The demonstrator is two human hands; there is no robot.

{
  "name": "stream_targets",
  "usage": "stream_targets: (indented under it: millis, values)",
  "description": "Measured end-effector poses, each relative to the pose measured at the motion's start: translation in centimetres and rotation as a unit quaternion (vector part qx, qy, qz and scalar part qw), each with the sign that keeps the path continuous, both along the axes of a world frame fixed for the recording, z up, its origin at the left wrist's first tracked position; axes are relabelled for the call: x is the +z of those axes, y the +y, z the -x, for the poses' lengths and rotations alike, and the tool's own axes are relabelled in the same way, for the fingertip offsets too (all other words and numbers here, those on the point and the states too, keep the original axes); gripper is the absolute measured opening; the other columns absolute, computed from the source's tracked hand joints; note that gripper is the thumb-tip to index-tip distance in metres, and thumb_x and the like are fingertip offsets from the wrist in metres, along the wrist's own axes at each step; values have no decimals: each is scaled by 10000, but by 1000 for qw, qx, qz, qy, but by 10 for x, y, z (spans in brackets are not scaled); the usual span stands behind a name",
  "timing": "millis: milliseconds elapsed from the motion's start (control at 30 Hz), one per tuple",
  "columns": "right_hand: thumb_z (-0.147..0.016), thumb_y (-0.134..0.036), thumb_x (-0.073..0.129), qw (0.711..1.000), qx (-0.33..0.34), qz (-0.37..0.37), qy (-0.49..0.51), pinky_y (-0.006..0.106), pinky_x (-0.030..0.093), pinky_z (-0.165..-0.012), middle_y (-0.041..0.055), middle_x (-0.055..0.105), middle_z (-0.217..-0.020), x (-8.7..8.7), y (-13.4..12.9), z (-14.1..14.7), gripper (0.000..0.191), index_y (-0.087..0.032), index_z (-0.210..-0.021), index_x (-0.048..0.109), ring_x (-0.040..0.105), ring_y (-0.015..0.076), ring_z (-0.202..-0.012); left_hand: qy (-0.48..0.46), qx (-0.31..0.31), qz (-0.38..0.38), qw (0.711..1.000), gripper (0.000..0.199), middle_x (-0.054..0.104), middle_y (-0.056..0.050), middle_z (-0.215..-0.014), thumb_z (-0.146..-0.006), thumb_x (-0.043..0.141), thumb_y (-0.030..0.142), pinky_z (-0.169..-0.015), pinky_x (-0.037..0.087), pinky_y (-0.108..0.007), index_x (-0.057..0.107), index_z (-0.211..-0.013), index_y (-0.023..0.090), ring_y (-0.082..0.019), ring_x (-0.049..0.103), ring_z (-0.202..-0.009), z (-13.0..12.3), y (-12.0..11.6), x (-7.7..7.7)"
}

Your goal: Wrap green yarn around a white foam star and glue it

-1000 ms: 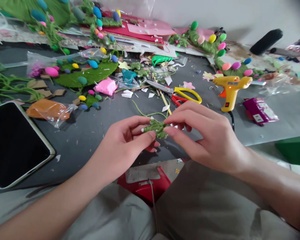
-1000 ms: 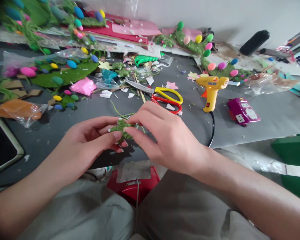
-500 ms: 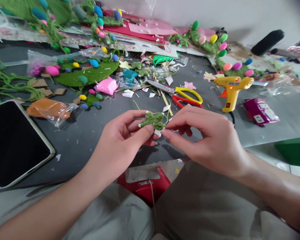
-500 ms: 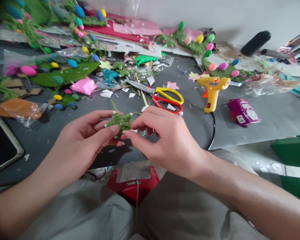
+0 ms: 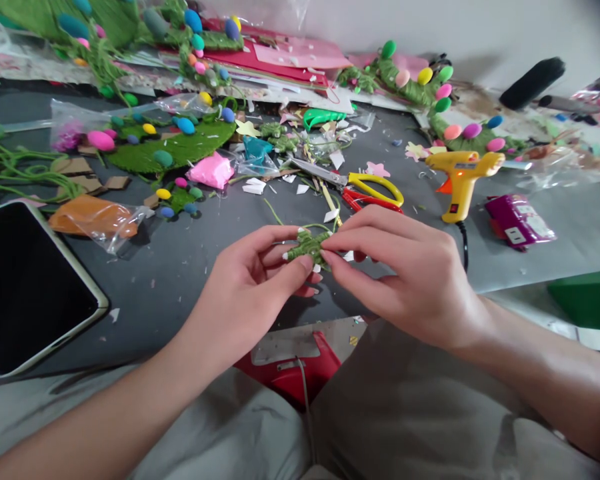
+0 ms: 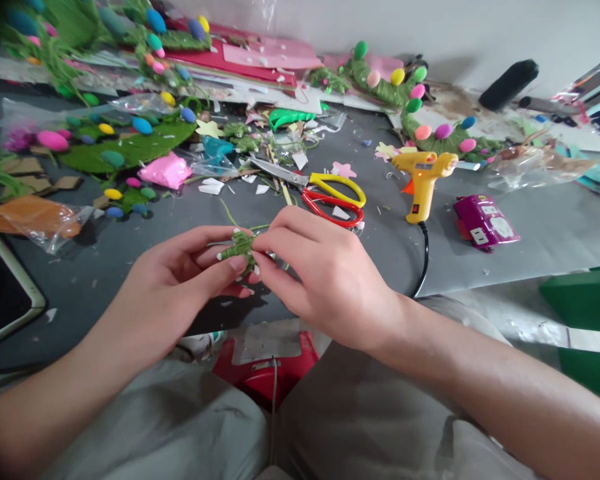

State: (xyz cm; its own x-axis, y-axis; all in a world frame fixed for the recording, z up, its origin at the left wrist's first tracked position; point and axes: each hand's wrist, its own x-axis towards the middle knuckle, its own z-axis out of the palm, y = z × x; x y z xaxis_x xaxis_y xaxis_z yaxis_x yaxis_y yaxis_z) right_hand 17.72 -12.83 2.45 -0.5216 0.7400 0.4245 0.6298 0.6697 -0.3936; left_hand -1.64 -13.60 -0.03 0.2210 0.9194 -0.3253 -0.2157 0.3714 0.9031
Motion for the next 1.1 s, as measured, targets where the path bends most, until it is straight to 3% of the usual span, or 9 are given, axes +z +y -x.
stream_targets:
  millis: [400,700,867,1100]
  values:
    - [-991,-181,568,987,41,-93,-122,296,509,-694,71,693,-962,-1,-1,-1,169,-149,-937,725,637,159,-829,-19,-8,1,1000,299,780,-8,-835,-819,820,193,-649,646,-217,719,-1099,163,-138,738,-717,3,0,-2]
    - [-954,-160,602,978,68,-133,-145,316,485,-648,83,692,-959,0,3,-6,149,-146,-953,749,614,167,-779,-68,-28,13,997,251,789,-6,-873,-821,823,185,-662,641,-217,781,-1067,213,-141,743,-746,11,3,-6]
    - [-935,-154,647,965,107,-164,-172,328,488,-640,94,701,-1006,3,7,-13,183,-122,-1105,706,614,182,-796,-74,-40,26,996,254,777,-10,-842,-841,811,193,-643,636,-211,776,-1093,200,-138,734,-741,13,5,-4]
    - [-945,-135,616,983,91,-118,-108,279,544,-707,76,695,-1050,0,6,-18,211,-166,-1140,694,633,145,-867,-59,-34,38,997,267,778,-25,-844,-833,830,226,-623,625,-204,768,-1090,187,-145,743,-733,14,5,-1]
